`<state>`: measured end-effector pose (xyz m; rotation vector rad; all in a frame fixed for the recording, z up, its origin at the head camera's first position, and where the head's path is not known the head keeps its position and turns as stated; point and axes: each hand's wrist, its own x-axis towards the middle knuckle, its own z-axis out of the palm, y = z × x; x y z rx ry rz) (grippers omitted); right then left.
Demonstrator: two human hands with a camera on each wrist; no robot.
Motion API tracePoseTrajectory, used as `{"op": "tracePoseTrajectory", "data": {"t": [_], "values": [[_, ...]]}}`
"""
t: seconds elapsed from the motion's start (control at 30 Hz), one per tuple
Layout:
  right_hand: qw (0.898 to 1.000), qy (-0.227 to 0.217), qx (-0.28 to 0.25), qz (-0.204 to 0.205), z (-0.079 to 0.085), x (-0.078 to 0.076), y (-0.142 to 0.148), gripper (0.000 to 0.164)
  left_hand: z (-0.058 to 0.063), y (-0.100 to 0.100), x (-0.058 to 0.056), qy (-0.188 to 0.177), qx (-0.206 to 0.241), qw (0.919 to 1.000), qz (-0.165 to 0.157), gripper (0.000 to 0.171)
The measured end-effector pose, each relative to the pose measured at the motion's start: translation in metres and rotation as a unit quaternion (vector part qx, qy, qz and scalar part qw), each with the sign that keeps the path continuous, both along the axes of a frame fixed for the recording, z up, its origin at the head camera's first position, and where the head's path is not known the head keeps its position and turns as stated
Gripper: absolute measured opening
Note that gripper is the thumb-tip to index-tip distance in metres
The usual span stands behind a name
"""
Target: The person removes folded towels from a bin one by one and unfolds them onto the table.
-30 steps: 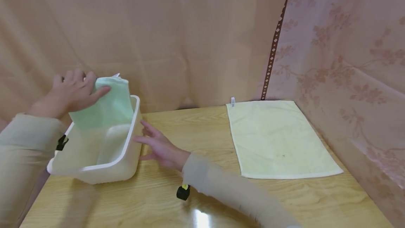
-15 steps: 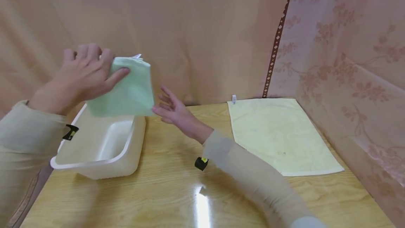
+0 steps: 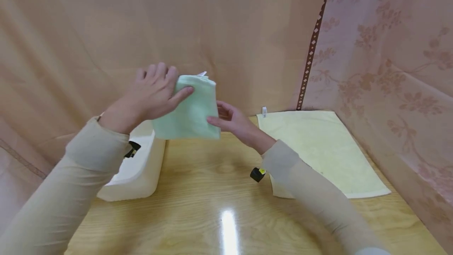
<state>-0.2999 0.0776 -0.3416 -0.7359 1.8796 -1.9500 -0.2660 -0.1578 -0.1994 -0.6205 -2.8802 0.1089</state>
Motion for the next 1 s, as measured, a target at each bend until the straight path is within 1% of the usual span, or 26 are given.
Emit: {"op": "tracePoseTrajectory", "data": {"t": [0.17, 0.33, 0.47, 0.57, 0.63, 0.73, 0.83, 0.93, 1.0], "values": [[1.000, -0.024, -0.011, -0.009, -0.013, -0.005, 0.024, 0.047, -0.021, 0.021, -0.015, -0.039, 0.013, 0.9991, 0.013, 0.055], [0.997, -0.075, -0.020, -0.004, -0.030, -0.010, 0.040, 0.044, -0.049, 0.034, -0.035, -0.093, 0.028, 0.9945, 0.039, 0.058], [0.992, -0.127, -0.010, 0.000, -0.047, -0.014, 0.054, 0.045, -0.079, 0.044, -0.054, -0.151, 0.047, 0.9858, 0.056, 0.061], [0.986, -0.167, -0.001, 0.005, -0.057, -0.015, 0.064, 0.047, -0.102, 0.053, -0.069, -0.196, 0.064, 0.9761, 0.068, 0.063], [0.982, -0.186, 0.001, 0.007, -0.064, -0.016, 0.071, 0.049, -0.117, 0.059, -0.078, -0.219, 0.076, 0.9698, 0.076, 0.063], [0.979, -0.204, 0.003, 0.007, -0.072, -0.017, 0.080, 0.051, -0.137, 0.068, -0.089, -0.237, 0.091, 0.9638, 0.081, 0.065], [0.978, -0.207, 0.009, 0.003, -0.079, -0.018, 0.088, 0.052, -0.155, 0.078, -0.097, -0.246, 0.097, 0.9610, 0.081, 0.068], [0.977, -0.214, 0.019, -0.007, -0.086, -0.019, 0.097, 0.052, -0.168, 0.087, -0.103, -0.251, 0.101, 0.9600, 0.072, 0.069], [0.974, -0.223, 0.023, -0.019, -0.090, -0.020, 0.104, 0.051, -0.173, 0.093, -0.104, -0.247, 0.102, 0.9618, 0.059, 0.068]]}}
